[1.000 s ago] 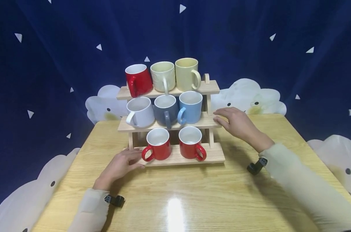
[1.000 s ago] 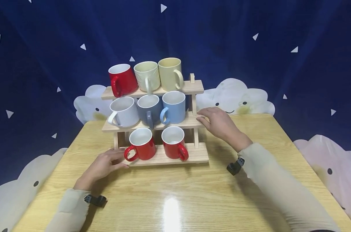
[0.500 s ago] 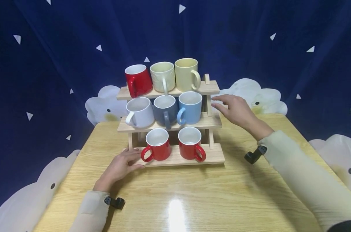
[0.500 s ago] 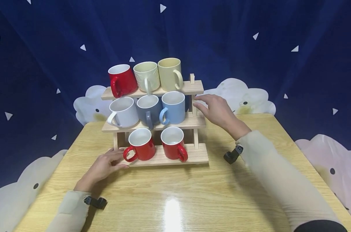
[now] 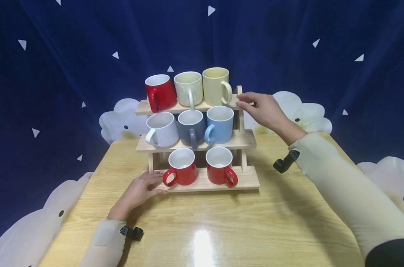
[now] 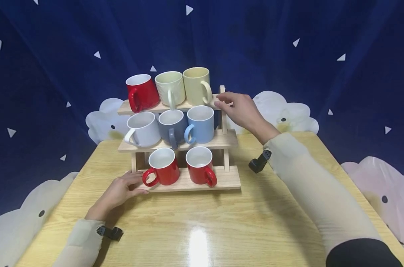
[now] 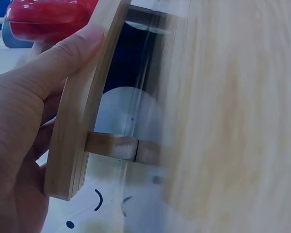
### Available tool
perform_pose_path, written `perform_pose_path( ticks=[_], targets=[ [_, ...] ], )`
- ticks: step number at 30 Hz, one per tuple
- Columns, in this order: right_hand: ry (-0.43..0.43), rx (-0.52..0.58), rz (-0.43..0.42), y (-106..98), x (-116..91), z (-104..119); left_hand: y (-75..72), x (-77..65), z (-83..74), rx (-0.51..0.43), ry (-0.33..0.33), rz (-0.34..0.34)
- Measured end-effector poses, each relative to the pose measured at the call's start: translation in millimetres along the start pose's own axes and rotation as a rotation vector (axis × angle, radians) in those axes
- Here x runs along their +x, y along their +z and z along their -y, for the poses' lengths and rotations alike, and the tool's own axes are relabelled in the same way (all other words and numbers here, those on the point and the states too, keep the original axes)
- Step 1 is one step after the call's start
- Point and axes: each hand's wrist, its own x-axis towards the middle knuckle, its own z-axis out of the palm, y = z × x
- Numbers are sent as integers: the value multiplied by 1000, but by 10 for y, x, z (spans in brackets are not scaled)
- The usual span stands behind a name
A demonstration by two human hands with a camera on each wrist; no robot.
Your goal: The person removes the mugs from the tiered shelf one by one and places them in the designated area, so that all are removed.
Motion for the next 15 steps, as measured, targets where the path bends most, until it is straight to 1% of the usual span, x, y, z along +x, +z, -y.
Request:
perform_pose_path(
  ticks=[3, 8, 12, 15],
  targets=[
    [12, 10, 1, -21, 60, 59, -16, -11, -4, 11, 5, 10],
    [41, 17, 17, -48, 141, 129, -57, -9, -28, 59, 16, 21],
    [33, 20, 19, -42, 200, 165, -77, -10, -49, 85, 3, 42],
    [32, 33, 19, -21, 243, 201, -77, -18, -56, 80, -12, 47]
  ],
)
